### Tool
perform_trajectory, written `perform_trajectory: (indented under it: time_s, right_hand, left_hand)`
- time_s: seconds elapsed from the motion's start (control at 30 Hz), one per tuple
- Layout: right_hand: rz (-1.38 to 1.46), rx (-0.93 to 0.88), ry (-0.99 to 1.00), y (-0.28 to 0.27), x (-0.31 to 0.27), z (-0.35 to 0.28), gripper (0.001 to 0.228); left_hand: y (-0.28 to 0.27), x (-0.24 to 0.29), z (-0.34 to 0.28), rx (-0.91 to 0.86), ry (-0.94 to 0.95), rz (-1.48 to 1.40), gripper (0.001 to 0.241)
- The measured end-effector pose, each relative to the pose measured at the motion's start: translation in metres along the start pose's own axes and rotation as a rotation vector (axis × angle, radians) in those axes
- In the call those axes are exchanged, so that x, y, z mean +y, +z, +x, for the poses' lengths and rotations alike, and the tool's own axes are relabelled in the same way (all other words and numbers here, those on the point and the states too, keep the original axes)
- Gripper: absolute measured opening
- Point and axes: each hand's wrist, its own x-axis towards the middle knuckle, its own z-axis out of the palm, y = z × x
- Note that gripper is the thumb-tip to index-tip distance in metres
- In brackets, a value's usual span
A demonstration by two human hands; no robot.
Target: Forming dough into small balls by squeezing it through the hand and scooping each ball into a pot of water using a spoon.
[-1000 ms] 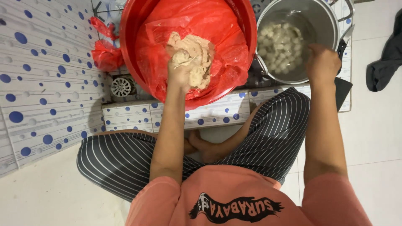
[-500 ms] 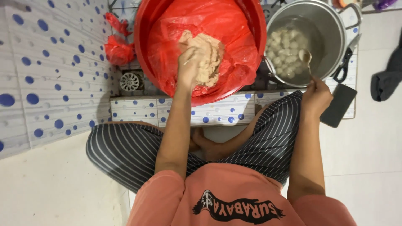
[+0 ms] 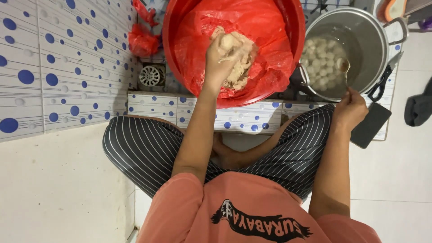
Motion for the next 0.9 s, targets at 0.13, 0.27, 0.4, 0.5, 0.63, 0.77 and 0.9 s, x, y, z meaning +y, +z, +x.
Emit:
perform_trajectory:
  time_s: [0.13, 0.27, 0.4, 0.5, 0.63, 0.77, 0.9]
  right_hand:
    - [0.000, 0.000, -0.003, -0.004, -0.006, 0.001, 0.027]
    - [0.052, -0.009, -0.027, -0.006, -0.011, 0.003, 0.029]
    - [0.046, 0.009, -0.061, -0.004, -0.009, 0.003, 0.030]
    - [0.069, -0.017, -0.003, -0.003, -0.008, 0.002, 0.030]
    - [0.064, -0.018, -0.030, -0.005, -0.009, 0.003, 0.031]
    - [0.071, -0.026, -0.029, -0.003, -0.009, 0.004, 0.028]
    - [0.052, -0.016, -0.054, -0.005, -0.010, 0.004, 0.030]
  left_hand:
    - [-0.001, 0.013, -0.006, -0.017, 0.047, -0.075, 0.050]
    - [0.004, 0.000, -0.002, -0.094, 0.172, -0.256, 0.004]
    - [0.011, -0.024, 0.008, -0.093, 0.145, -0.216, 0.038]
    - [0.015, -0.012, 0.001, -0.048, 0.047, -0.141, 0.030]
    - [0.017, -0.011, -0.002, -0.022, 0.068, -0.155, 0.026]
    - [0.010, 0.025, -0.018, -0.133, 0.029, -0.200, 0.021]
    - [0.005, 0.045, -0.023, -0.143, -0.079, -0.053, 0.076]
